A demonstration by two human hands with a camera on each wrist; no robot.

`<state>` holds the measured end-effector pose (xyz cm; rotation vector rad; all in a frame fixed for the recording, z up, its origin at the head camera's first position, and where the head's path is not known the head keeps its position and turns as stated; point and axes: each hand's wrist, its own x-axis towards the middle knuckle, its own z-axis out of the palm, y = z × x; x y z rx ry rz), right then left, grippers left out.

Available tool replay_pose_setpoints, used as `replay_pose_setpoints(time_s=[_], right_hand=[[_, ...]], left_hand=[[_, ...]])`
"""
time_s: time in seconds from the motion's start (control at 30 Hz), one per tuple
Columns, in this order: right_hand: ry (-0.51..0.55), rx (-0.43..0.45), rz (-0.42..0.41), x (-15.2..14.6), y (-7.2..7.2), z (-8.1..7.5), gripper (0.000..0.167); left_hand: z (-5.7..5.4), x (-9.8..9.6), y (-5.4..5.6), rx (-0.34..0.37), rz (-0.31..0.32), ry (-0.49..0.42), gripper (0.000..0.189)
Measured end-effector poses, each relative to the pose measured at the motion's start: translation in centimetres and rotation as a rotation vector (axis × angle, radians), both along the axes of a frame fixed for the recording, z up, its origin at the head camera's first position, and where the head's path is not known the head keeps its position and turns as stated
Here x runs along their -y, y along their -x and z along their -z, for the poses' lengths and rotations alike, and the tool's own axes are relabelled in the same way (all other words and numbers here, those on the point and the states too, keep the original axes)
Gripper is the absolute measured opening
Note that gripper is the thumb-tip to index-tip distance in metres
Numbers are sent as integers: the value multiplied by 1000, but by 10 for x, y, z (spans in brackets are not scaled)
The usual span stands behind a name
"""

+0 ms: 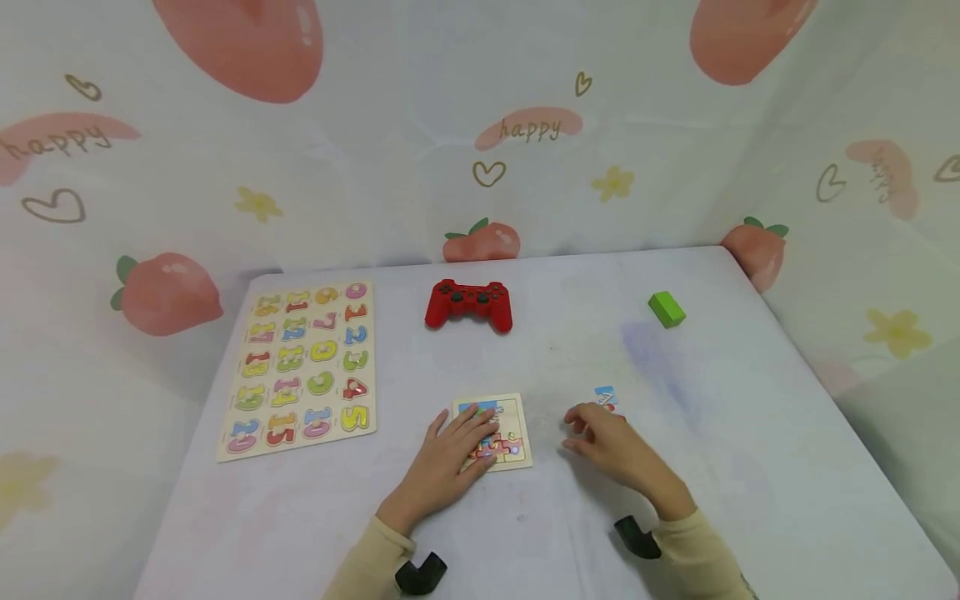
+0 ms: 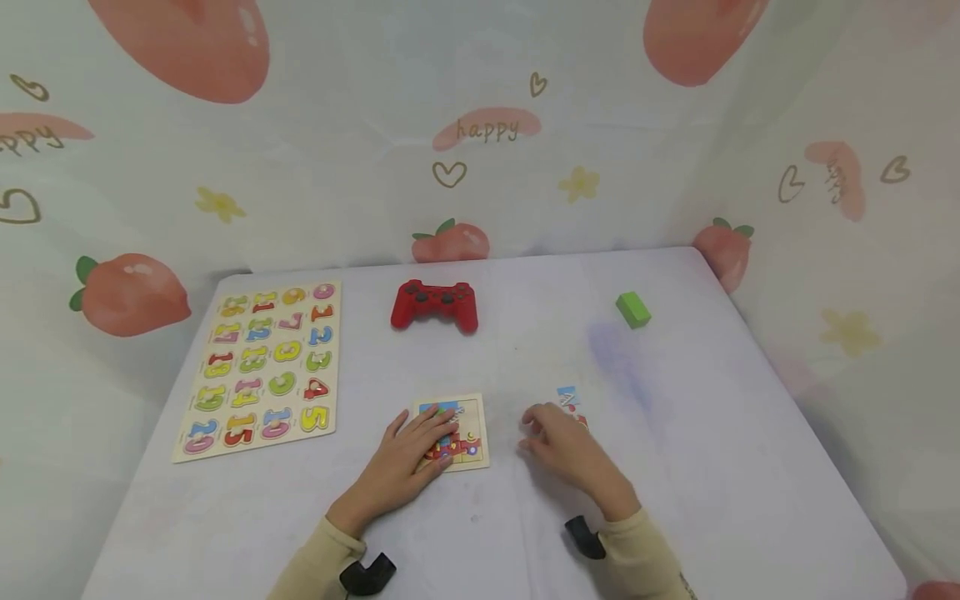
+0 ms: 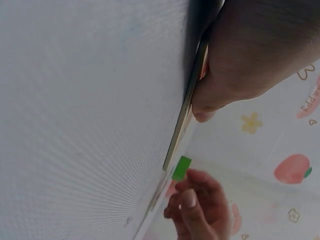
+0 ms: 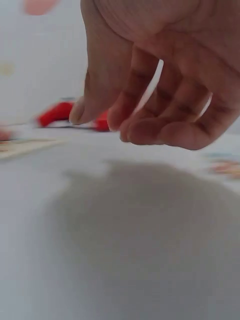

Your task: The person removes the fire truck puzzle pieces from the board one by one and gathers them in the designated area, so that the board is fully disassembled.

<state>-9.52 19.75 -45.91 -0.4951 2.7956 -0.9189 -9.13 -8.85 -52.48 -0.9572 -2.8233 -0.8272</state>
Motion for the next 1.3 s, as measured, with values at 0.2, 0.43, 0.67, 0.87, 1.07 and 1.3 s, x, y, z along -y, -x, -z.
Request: replay_pose_setpoints(time_s=[0.2,0.43,0.67,0.87,1.07,1.3], right_hand=[[6,-67,-134,49,-9,15,30],[-34,-107,-111,63,-12,20,25],[-20,-104,-105,62,-12,21,24],[14,-102,-84,64,-11,24,21],[57,-80,-35,68,-10,23,16],[160,-5,35,69,-6,20,11]], left_hand=[[0,0,0,-7,-15,-1,51],[1,0,-1,-20,-26,9,48],[1,-2,-1,-22,-50,29,48],[1,-2,-1,-36,-55,26,46],[3,-3,-2,-34,-59,34,45],[3,-3,-1,-46,-61,36,44]])
